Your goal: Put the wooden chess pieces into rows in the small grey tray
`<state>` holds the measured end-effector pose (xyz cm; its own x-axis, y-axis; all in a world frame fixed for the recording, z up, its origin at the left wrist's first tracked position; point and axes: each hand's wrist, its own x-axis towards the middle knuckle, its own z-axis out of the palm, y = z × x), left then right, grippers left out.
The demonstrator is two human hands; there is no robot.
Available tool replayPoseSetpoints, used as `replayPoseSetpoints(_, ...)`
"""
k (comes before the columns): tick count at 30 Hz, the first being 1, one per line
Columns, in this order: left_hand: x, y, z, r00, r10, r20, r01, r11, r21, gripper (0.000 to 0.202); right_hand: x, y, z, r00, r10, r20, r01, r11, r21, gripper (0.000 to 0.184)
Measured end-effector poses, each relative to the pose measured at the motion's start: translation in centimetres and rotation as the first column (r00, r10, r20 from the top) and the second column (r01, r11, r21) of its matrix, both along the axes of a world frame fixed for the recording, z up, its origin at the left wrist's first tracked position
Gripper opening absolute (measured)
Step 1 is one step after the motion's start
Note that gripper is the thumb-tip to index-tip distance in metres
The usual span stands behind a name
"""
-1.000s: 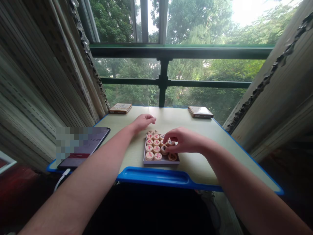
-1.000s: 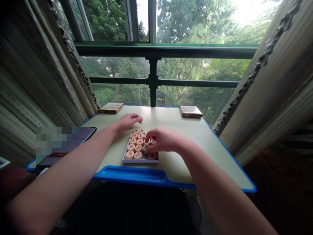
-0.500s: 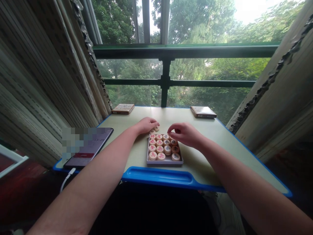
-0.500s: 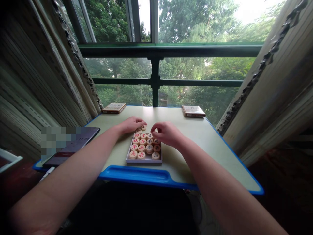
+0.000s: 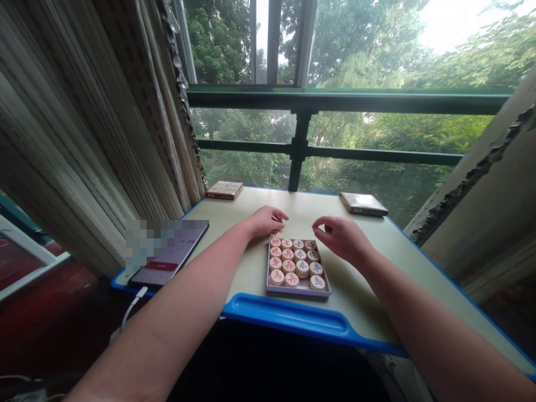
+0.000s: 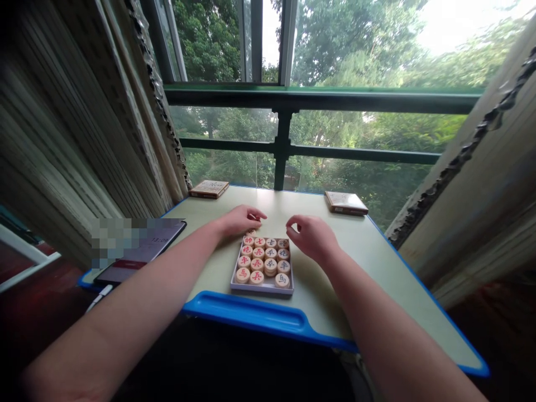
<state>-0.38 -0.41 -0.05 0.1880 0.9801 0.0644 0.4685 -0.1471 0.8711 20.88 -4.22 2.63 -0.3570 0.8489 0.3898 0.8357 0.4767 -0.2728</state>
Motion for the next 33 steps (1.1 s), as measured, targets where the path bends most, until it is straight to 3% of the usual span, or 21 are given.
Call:
replayPoseSetpoints(3,0.2,0.1,0.0,0.998,0.031,0.053,-0.033,0.999,0.035,0.026,0.0,0.1,-0.1,1.000,0.009,-0.005,-0.009,1.000,0.000,0.020)
replayPoseSetpoints(6,0.7,-0.2,0.5,0.977,0.054,0.207,-0.065,0.997,0.046,0.026,-0.2,0.0,-0.3,0.998,0.049,-0.039,-0.048,0.998,0.030,0.022)
replayPoseSetpoints(11,1.5,-1.2,1.5,0.894,-0.046,0.446,0.045,0.999,0.012,0.027,-0.6,0.0,-0.8,0.986,0.152,-0.067,-0.147,0.986,0.076,0.032)
replayPoseSetpoints(19,2.1,-1.8,1.5,0.871,-0.136,0.472,0.141,0.990,0.025,0.026,-0.9,0.3,-1.9,0.986,0.168,-0.021,-0.164,0.977,0.135,0.037)
replayPoseSetpoints(25,2.3,-2.0,1.4,0.835,-0.154,0.528,0.180,0.984,0.001,0.033,-1.2,-0.3,-1.5,0.992,0.119,-0.037,-0.108,0.968,0.225,0.032)
replayPoseSetpoints(33,2.4,-2.5,1.7,0.818,-0.170,0.549,0.229,0.973,-0.040,0.037,-1.4,-0.7,-1.2,0.992,0.116,-0.045,-0.105,0.975,0.194,0.026)
